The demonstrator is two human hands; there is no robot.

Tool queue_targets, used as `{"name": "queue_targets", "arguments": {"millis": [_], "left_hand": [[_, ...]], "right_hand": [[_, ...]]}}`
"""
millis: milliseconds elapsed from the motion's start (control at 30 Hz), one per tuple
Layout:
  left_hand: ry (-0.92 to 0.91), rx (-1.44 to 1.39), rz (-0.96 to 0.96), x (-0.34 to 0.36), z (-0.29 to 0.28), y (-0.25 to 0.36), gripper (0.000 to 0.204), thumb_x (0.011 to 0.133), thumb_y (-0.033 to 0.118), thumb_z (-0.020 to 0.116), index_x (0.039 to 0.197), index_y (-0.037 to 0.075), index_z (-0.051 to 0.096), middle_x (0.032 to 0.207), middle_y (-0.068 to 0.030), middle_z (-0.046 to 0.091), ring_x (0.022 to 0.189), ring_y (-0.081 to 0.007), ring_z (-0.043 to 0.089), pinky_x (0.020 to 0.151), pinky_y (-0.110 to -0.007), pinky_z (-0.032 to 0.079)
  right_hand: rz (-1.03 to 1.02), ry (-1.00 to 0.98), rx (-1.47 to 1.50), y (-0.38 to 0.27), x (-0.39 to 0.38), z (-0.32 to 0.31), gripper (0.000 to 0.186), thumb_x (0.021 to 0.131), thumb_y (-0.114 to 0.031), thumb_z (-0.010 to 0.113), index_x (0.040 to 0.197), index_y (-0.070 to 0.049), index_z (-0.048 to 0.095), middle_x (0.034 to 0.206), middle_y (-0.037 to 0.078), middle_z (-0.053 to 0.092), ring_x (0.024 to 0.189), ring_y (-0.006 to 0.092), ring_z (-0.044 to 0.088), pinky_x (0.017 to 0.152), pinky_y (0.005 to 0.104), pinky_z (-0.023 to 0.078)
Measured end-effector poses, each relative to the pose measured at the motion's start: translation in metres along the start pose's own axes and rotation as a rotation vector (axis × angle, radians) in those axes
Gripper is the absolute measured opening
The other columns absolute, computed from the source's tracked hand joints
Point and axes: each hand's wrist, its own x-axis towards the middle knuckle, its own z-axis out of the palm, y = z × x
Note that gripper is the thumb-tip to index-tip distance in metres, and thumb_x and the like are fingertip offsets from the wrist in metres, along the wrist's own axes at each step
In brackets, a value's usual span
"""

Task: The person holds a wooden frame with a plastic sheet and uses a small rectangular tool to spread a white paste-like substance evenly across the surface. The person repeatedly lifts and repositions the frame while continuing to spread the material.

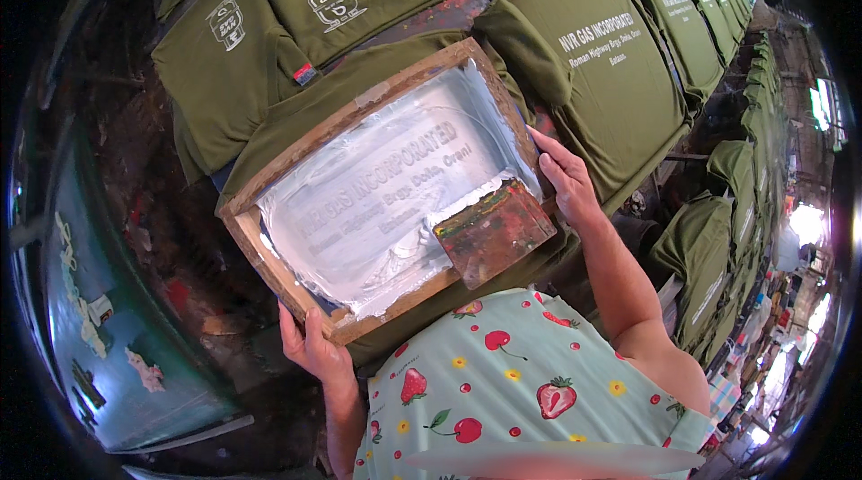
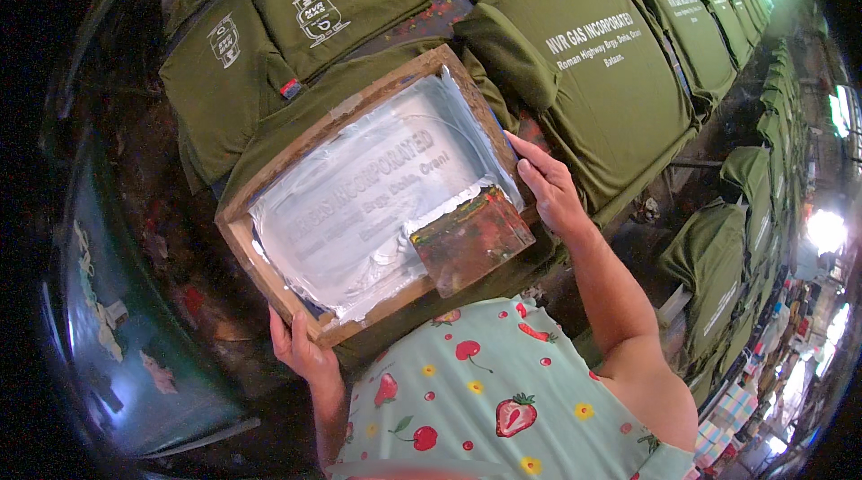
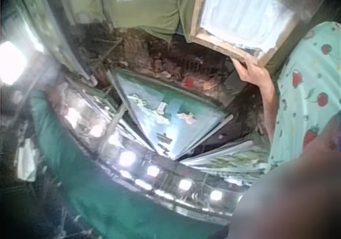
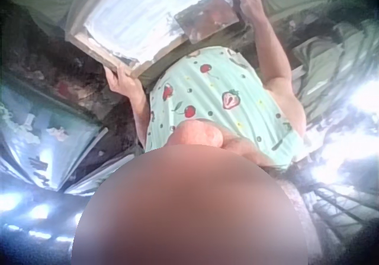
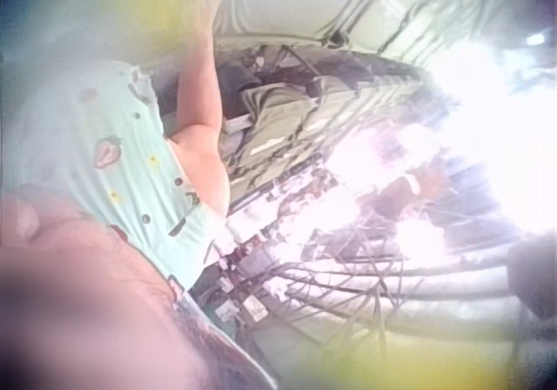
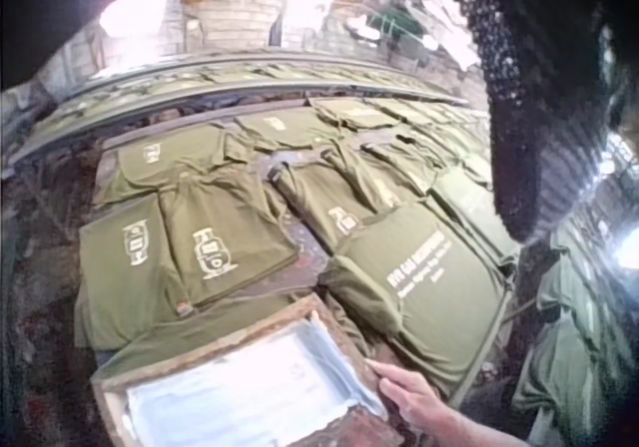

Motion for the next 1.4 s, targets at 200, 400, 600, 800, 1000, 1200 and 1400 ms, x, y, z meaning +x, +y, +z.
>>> {"name": "queue_targets", "arguments": {"millis": [200,400,600,800,1000,1200,1400], "left_hand": [[0.001,-0.003,-0.014,-0.003,0.001,0.001,0.062,0.105,-0.003,0.063,0.165,-0.012,0.053,0.160,-0.0200,0.064,0.141,-0.0264,0.065,0.123,-0.041,0.049],[0.016,0.009,-0.011,-0.006,0.004,0.001,0.061,0.105,-0.002,0.061,0.165,-0.012,0.054,0.159,-0.0192,0.065,0.140,-0.0260,0.065,0.122,-0.042,0.051],[0.006,0.022,-0.010,-0.005,0.003,0.000,0.060,0.105,-0.001,0.060,0.164,-0.011,0.054,0.159,-0.0196,0.064,0.140,-0.0264,0.066,0.122,-0.043,0.052],[-0.005,0.032,-0.017,-0.005,0.001,0.002,0.063,0.104,0.002,0.062,0.165,-0.012,0.053,0.160,-0.0201,0.063,0.140,-0.0277,0.065,0.122,-0.044,0.052],[-0.018,0.028,-0.018,-0.003,0.000,0.002,0.063,0.104,0.003,0.063,0.165,-0.012,0.053,0.160,-0.0204,0.063,0.140,-0.0283,0.065,0.122,-0.043,0.052],[-0.006,0.008,-0.012,-0.002,0.001,-0.002,0.062,0.104,0.000,0.063,0.165,-0.012,0.054,0.158,-0.0193,0.065,0.139,-0.0270,0.065,0.122,-0.042,0.051],[0.043,-0.019,0.008,-0.002,0.000,-0.007,0.060,0.103,-0.008,0.064,0.162,-0.013,0.057,0.153,-0.0165,0.069,0.135,-0.0237,0.069,0.120,-0.038,0.051]], "right_hand": [[0.009,-0.004,0.024,-0.002,0.002,0.002,0.050,0.121,-0.020,0.057,0.167,0.000,0.060,0.160,0.010,0.069,0.146,0.0173,0.060,0.128,0.0347,0.041],[0.044,-0.027,0.053,-0.008,0.004,0.001,0.051,0.121,-0.021,0.058,0.168,0.000,0.059,0.162,0.010,0.067,0.147,0.0168,0.058,0.128,0.0340,0.040],[0.058,-0.034,0.089,-0.013,0.005,0.003,0.053,0.120,-0.022,0.059,0.168,0.001,0.058,0.163,0.010,0.066,0.148,0.0175,0.058,0.129,0.0345,0.039],[0.077,-0.033,0.112,-0.013,0.005,0.004,0.055,0.120,-0.025,0.061,0.167,0.001,0.059,0.163,0.011,0.066,0.148,0.0178,0.058,0.129,0.0347,0.039],[0.051,-0.026,0.072,-0.010,0.005,0.004,0.054,0.120,-0.025,0.062,0.167,0.001,0.059,0.162,0.011,0.067,0.147,0.0175,0.059,0.128,0.0345,0.040],[0.075,-0.006,0.093,-0.007,0.003,0.005,0.052,0.120,-0.021,0.060,0.167,0.001,0.059,0.161,0.010,0.067,0.146,0.0164,0.059,0.128,0.0333,0.040],[0.099,0.019,0.125,-0.005,0.004,0.005,0.049,0.119,-0.012,0.058,0.166,0.001,0.060,0.160,0.008,0.067,0.145,0.0162,0.060,0.127,0.0325,0.041]]}}
